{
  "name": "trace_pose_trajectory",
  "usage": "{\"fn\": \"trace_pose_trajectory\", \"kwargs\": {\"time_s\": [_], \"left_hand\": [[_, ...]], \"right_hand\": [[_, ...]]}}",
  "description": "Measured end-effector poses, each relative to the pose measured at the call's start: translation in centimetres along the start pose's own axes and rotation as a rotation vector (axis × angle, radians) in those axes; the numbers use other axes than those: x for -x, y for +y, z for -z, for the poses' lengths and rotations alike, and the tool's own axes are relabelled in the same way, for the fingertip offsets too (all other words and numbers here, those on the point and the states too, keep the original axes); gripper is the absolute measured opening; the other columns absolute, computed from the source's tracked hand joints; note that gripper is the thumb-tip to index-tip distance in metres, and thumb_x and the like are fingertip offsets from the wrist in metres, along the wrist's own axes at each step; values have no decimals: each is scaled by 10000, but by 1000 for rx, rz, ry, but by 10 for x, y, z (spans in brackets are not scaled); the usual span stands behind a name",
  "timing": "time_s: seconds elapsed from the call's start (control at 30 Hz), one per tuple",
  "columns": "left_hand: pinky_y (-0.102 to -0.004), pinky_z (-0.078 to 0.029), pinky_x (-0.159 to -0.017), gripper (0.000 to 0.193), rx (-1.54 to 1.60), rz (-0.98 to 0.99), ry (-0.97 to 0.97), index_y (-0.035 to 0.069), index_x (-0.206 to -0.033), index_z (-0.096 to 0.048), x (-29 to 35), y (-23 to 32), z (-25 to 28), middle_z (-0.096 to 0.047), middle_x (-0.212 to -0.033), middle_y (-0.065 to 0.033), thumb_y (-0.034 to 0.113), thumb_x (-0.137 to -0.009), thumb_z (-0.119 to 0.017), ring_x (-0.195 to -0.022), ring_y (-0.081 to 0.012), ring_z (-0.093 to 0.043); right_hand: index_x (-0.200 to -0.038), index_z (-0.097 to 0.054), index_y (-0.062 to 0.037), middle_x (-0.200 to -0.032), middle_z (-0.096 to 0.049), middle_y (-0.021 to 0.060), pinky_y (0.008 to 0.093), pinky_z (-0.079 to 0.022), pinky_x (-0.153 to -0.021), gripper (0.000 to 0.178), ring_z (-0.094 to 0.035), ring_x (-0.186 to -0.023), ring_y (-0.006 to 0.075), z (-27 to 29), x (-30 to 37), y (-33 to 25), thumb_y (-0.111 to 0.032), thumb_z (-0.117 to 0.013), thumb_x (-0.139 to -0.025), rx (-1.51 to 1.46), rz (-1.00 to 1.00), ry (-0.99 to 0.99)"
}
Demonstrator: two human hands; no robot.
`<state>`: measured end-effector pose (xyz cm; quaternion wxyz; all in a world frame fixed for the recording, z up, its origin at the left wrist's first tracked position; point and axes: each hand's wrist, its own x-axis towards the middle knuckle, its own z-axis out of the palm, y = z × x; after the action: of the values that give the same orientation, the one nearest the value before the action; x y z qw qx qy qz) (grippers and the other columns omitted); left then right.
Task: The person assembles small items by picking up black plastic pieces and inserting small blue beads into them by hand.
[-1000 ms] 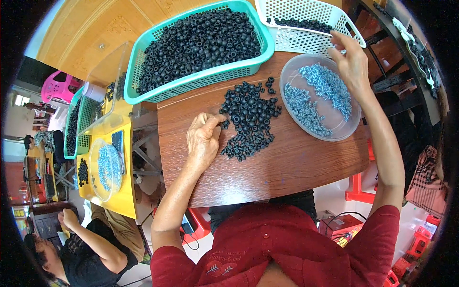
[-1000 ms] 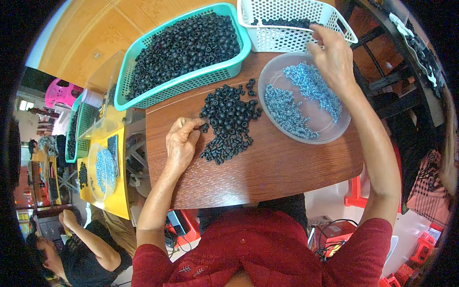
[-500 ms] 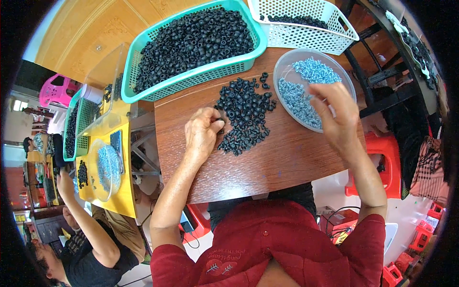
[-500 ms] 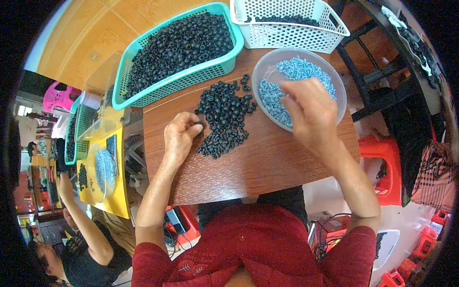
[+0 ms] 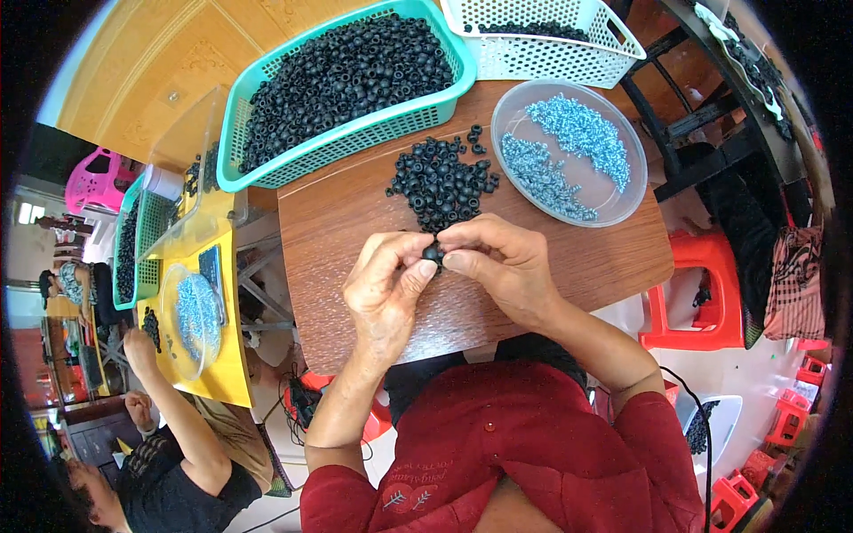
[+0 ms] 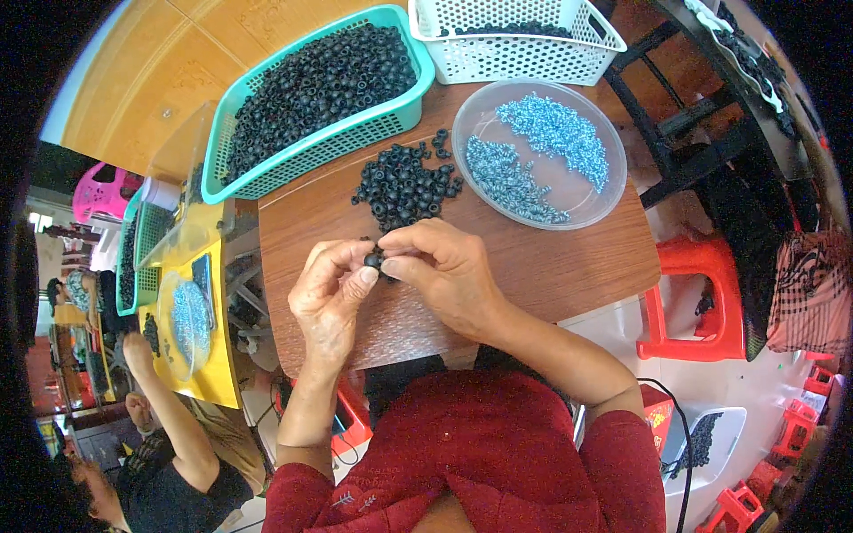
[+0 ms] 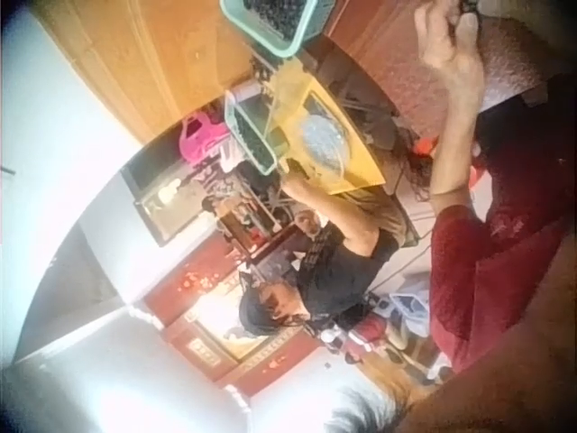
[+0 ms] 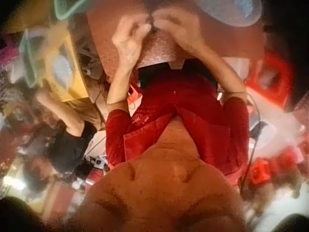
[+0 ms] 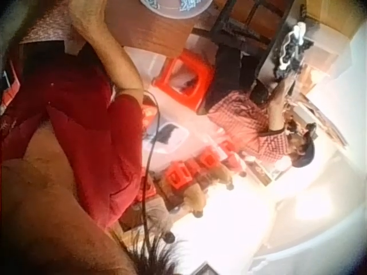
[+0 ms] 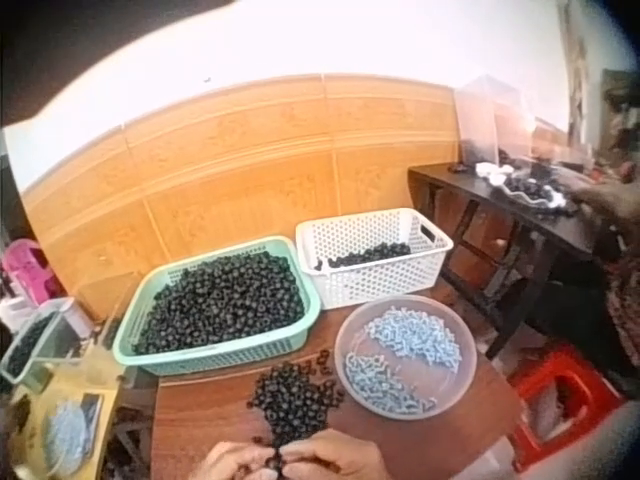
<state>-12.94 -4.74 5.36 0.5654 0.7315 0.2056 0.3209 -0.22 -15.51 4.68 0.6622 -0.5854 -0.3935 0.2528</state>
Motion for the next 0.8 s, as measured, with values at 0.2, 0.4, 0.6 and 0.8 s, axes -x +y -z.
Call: {"fn": "trace_pose_trajectory", "kwargs": {"time_s": [0.2, 0.4, 0.6, 0.8], "left_hand": [[-245, -462, -675, 168, -395, -177, 58, 3, -961, -655, 11, 11, -8, -587, -826, -61, 48, -802, -684, -764, -133, -562], [-310, -476, -620, 211, -469, -275, 80, 2, -959, -631, 15, 8, -15, -602, -783, -96, -5, -756, -690, -703, -203, -593], [-242, -450, -636, 174, 526, 341, 130, -2, -942, -628, 25, -3, -29, -579, -787, -14, 89, -805, -685, -707, -117, -537], [-345, -450, -606, 192, -621, -362, 183, -2, -922, -590, 27, 2, -33, -558, -777, -132, 58, -763, -680, -682, -265, -563]], "right_hand": [[-944, -665, -3, -884, -633, 73, 243, -462, -696, 169, -586, -806, 126, -3, 11, -1, 2, -672, -775, 22, 39, 21], [-917, -666, 0, -892, -628, 60, 222, -447, -676, 139, -570, -801, 104, 3, 14, -2, 10, -685, -779, 72, 50, -7], [-883, -659, -12, -835, -624, 41, 225, -417, -598, 126, -537, -723, 86, 5, 13, -7, 1, -692, -763, 137, 86, -2], [-828, -612, -15, -816, -609, 25, 229, -418, -594, 119, -528, -711, 80, 6, 12, -4, 53, -653, -738, 285, 318, -16]]}}
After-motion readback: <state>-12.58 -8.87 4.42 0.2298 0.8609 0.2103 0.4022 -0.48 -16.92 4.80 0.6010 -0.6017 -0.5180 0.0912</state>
